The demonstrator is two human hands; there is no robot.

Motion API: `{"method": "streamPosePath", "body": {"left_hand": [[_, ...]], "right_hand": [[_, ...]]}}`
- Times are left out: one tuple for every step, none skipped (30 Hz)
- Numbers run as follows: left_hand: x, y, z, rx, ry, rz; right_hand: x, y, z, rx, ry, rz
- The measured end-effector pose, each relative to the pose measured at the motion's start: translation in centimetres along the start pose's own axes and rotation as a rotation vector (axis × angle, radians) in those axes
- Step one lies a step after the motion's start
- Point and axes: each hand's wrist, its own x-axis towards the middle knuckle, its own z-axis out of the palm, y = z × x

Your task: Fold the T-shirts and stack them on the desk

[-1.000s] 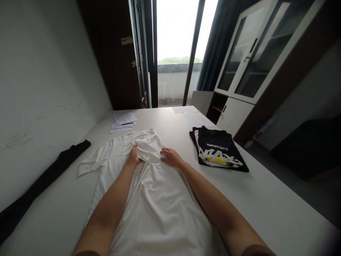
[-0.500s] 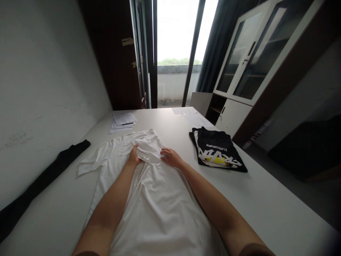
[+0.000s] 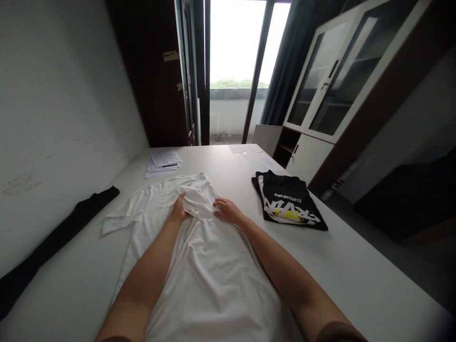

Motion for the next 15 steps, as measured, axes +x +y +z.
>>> {"method": "streamPosePath", "body": {"left_hand": [[0.1,0.0,-0.1,0.001,-0.006,-0.007],[0.1,0.0,-0.1,0.006,-0.013,-0.01],[0.2,0.0,-0.2,0.013,-0.02,-0.01],[0.3,-0.1,-0.3,0.021,-0.027,-0.006],[0.4,-0.1,-0.3,0.029,-0.034,0.0],[0.5,-0.1,-0.3,0.036,-0.039,0.006],[0.6,-0.1,-0.3,0.04,-0.04,0.012],[0.6,-0.1,-0.3,0.041,-0.037,0.015],[0.7,0.0,-0.3,0.038,-0.027,0.015],[0.8,0.1,-0.2,0.033,-0.011,0.011],[0.9,0.2,-0.1,0.027,0.006,0.005],[1.0,0.3,0.0,0.022,0.022,-0.005],[1.1,0.4,0.2,0.017,0.034,-0.018],[1.2,0.5,0.3,0.011,0.043,-0.03],[1.3,0.5,0.4,0.007,0.052,-0.042]], "right_hand": [[0.0,-0.1,-0.1,-0.016,-0.013,-0.003],[0.0,-0.3,-0.1,-0.038,-0.026,-0.004],[0.0,-0.6,-0.2,-0.065,-0.04,0.0],[0.0,-1.0,-0.3,-0.098,-0.05,0.012],[0.1,-1.4,-0.5,-0.135,-0.056,0.033],[0.1,-1.9,-0.6,-0.175,-0.058,0.058],[0.2,-2.5,-0.7,-0.215,-0.058,0.083],[0.2,-3.1,-0.9,-0.254,-0.055,0.107],[0.2,-3.7,-1.0,-0.291,-0.054,0.124],[0.1,-4.3,-1.1,-0.326,-0.055,0.132],[-0.1,-4.9,-1.1,-0.36,-0.059,0.134],[-0.4,-5.5,-1.2,-0.391,-0.063,0.134],[-0.8,-5.9,-1.3,-0.419,-0.066,0.135],[-1.2,-6.3,-1.4,-0.442,-0.069,0.137],[-1.6,-6.6,-1.5,-0.463,-0.069,0.144]]}}
